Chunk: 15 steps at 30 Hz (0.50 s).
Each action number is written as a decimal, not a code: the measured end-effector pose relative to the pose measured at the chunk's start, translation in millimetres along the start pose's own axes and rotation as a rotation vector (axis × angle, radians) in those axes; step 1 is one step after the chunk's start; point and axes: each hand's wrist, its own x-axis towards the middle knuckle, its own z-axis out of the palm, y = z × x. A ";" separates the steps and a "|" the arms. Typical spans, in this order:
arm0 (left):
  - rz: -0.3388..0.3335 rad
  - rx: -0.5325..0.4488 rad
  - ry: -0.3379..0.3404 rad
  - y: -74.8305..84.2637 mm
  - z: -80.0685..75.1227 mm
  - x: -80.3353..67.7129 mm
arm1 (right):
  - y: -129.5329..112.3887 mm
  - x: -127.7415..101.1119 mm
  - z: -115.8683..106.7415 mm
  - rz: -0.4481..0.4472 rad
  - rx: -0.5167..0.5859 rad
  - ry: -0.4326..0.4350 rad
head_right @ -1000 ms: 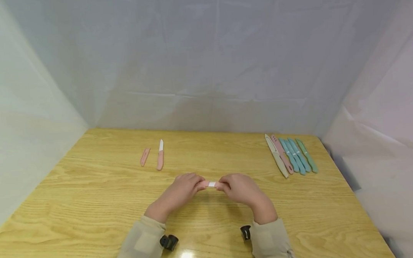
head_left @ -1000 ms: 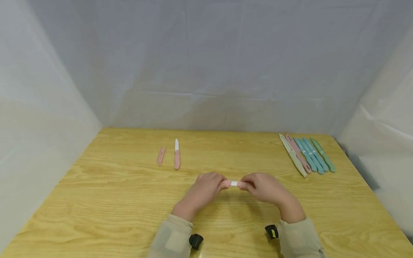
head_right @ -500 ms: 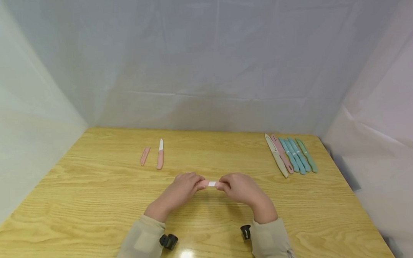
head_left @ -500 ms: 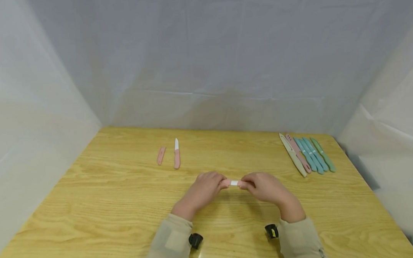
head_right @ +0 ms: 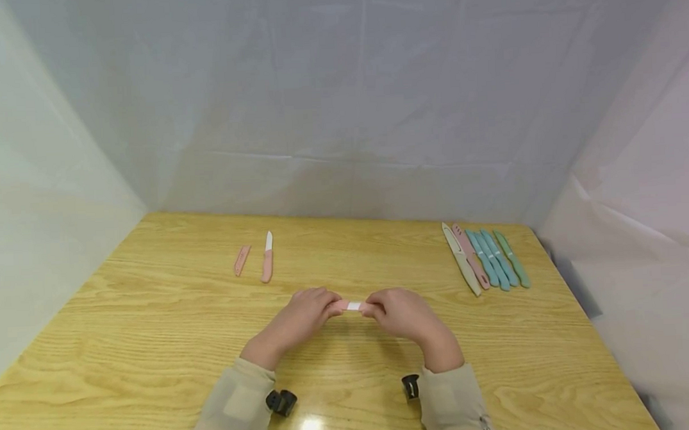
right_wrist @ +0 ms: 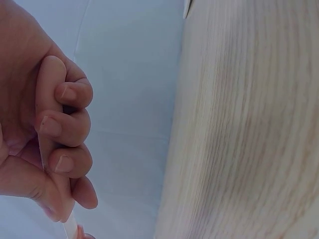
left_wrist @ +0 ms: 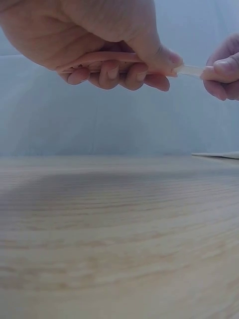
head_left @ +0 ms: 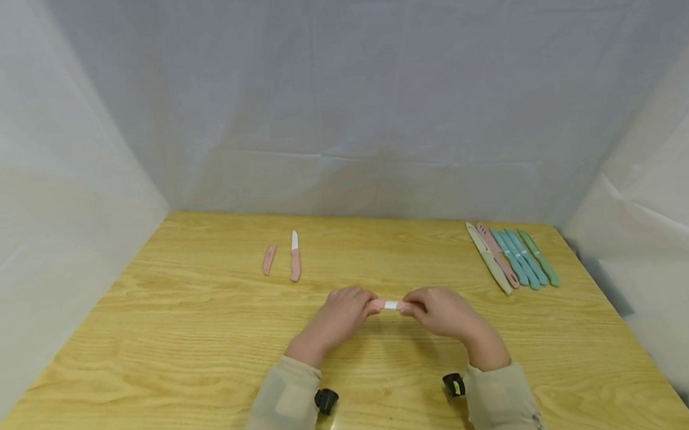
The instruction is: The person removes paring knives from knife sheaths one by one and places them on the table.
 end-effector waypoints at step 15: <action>-0.020 0.004 -0.010 -1.5 1.3 1.4 | 0.0 -0.8 -1.2 0.001 0.005 -0.004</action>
